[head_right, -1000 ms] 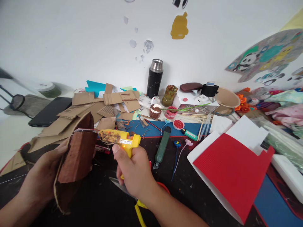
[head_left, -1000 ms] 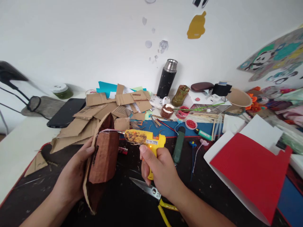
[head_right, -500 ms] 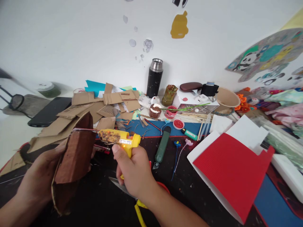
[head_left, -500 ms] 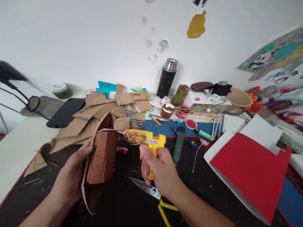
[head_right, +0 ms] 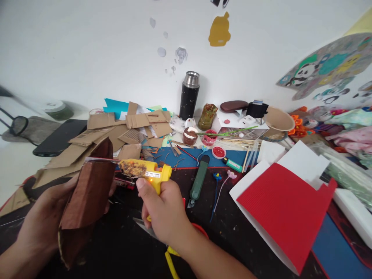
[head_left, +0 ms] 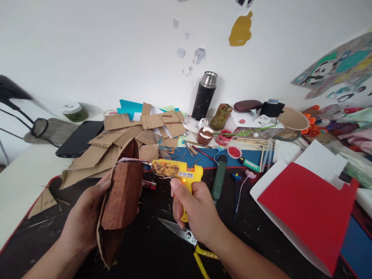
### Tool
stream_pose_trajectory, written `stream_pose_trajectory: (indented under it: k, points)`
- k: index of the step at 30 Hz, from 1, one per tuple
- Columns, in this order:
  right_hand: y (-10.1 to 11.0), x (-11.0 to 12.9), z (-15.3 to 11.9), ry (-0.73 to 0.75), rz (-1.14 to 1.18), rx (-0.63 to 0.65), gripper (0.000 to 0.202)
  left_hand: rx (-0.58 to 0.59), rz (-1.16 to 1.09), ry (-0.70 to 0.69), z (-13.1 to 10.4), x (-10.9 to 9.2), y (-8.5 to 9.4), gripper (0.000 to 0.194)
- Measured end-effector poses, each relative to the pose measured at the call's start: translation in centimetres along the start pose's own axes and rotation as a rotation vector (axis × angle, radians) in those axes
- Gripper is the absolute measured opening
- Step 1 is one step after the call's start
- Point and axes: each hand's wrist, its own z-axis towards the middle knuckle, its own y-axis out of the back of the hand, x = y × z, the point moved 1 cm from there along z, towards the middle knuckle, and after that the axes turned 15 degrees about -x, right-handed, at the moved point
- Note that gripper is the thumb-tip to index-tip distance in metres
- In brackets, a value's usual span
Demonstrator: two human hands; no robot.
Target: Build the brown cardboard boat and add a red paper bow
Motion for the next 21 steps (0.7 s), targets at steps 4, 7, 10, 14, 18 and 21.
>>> stream_pose_trajectory:
  k: [4, 7, 10, 14, 18, 21]
  points:
    - [0.0, 0.0, 0.0, 0.006, -0.002, 0.003, 0.075, 0.016, 0.008, 0.019, 0.2, 0.1, 0.5, 0.068]
    - [0.0, 0.0, -0.1, 0.001, 0.004, 0.001, 0.075, 0.017, 0.014, 0.021, 0.2, 0.0, 0.5, 0.061]
    - [-0.1, 0.0, -0.2, -0.002, 0.007, -0.003, 0.075, -0.001, -0.011, 0.016, -0.2, -0.1, 0.0, 0.067]
    - [-0.1, 0.1, -0.2, -0.015, 0.009, 0.0, 0.076, -0.098, -0.033, 0.001, -1.3, -0.6, -1.4, 0.076]
    - [-0.1, 0.1, -0.2, -0.014, 0.006, 0.001, 0.077, -0.151, 0.0, 0.012, -1.6, -0.8, -1.8, 0.072]
    - [-0.1, 0.0, -0.1, -0.011, 0.006, -0.001, 0.076, -0.089, 0.025, 0.003, -1.0, -0.6, -1.0, 0.073]
